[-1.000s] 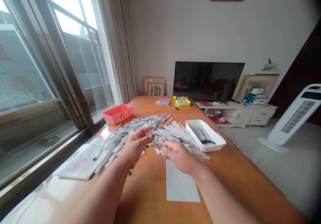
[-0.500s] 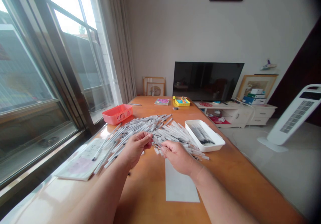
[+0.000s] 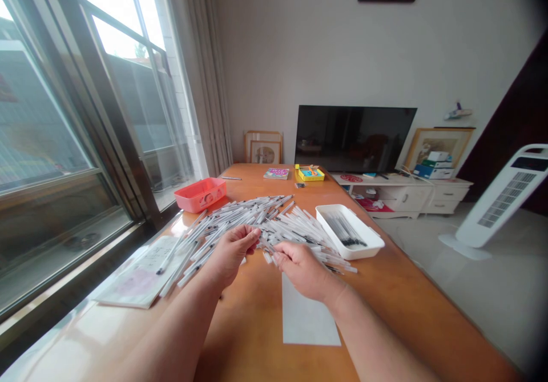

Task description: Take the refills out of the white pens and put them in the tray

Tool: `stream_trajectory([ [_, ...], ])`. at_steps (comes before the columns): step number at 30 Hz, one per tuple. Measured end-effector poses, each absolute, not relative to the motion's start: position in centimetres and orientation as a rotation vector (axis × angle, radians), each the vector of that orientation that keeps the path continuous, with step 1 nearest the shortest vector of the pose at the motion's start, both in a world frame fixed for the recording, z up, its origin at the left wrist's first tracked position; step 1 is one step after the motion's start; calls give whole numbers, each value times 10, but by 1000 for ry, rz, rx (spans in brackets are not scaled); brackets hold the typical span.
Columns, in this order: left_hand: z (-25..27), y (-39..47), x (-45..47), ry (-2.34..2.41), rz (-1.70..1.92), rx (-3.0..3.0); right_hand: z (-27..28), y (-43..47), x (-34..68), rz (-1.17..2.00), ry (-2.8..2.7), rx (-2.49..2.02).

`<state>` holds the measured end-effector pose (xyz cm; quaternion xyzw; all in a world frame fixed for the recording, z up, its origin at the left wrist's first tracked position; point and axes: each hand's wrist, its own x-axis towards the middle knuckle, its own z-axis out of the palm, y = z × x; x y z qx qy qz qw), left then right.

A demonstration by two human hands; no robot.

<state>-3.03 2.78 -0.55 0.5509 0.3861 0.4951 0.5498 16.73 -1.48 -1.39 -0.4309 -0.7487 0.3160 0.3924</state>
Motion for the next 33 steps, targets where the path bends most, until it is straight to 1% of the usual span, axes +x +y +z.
stream_trajectory([
  [4, -4, 27, -30, 881, 1127, 1245, -14, -15, 168, 802, -1903, -1104],
  [10, -6, 25, -29, 1007, 1159, 1246, -15, -15, 168, 756, -1913, -1091],
  [18, -3, 27, -31, 847, 1110, 1211, -17, -13, 168, 760, -1906, -1076],
  [25, -10, 28, -28, 943, 1157, 1162, -16, -14, 168, 756, -1908, -1080],
  [28, -8, 28, -27, 880, 1163, 1154, -15, -14, 169, 868, -1865, -1066],
  [33, 0, 26, -29, 679, 1125, 1123, -8, -18, 169, 1190, -1742, -993],
])
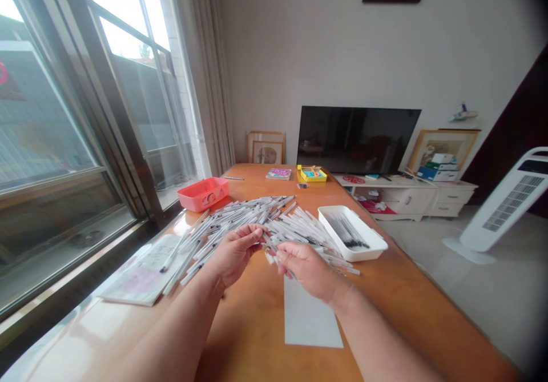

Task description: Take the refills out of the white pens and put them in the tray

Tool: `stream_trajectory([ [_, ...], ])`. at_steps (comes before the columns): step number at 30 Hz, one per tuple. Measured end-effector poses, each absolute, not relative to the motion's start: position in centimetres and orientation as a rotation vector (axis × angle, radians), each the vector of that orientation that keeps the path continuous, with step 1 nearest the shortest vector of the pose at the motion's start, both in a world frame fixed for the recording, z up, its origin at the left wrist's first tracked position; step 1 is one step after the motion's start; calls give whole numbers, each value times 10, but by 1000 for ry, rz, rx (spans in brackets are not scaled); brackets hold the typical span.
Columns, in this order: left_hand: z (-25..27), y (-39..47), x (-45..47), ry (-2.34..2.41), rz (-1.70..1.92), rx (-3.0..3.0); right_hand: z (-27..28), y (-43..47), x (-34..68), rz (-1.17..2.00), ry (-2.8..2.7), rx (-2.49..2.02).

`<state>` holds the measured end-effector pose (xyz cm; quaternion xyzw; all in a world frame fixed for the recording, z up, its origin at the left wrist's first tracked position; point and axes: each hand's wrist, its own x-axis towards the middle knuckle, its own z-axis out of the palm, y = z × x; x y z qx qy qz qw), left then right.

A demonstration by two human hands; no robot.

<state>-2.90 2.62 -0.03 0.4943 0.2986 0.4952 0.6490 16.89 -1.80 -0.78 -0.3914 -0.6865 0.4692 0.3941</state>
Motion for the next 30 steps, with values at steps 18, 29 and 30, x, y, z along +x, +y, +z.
stream_trajectory([
  [18, -4, 27, -29, 638, 1153, 1055, -2, -22, 167, 1436, -1584, -833],
  [29, 0, 21, -24, 707, 1156, 1047, 0, -21, 164, 1340, -1561, -901],
  [30, -2, 21, -24, 724, 1164, 1053, -2, -21, 163, 1331, -1564, -920],
])
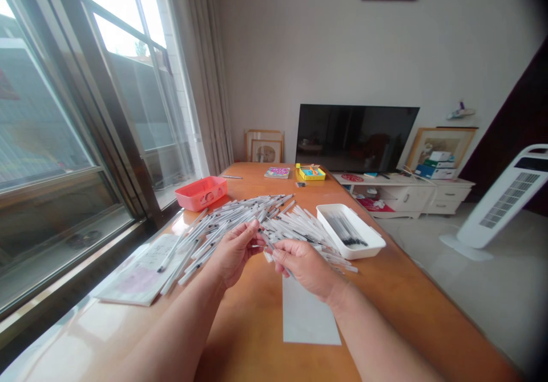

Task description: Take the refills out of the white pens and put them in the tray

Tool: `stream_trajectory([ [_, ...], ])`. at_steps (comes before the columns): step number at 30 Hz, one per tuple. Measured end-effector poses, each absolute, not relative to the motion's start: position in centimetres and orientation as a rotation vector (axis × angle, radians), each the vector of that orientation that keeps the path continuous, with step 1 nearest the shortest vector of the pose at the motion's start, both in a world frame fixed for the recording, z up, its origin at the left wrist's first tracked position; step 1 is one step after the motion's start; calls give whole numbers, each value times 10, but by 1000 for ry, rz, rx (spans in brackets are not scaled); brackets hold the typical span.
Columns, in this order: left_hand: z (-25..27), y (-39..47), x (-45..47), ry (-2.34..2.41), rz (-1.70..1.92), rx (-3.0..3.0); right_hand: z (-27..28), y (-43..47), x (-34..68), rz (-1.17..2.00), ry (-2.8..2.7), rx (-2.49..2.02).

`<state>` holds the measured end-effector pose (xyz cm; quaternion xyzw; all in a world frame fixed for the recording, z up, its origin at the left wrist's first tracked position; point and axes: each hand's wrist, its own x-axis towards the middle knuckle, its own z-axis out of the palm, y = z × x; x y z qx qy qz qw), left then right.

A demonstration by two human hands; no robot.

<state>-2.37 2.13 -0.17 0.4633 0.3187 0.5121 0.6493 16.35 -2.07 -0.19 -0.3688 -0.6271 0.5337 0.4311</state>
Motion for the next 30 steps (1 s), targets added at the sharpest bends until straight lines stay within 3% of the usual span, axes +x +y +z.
stream_trajectory([
  [7, -5, 25, -26, 710, 1161, 1068, -3, -22, 163, 1361, -1558, -940],
  [18, 3, 20, -28, 583, 1104, 1040, -2, -24, 166, 1741, -1326, -752],
  [30, 4, 19, -24, 612, 1054, 1125, -1, -24, 166, 1734, -1321, -816],
])
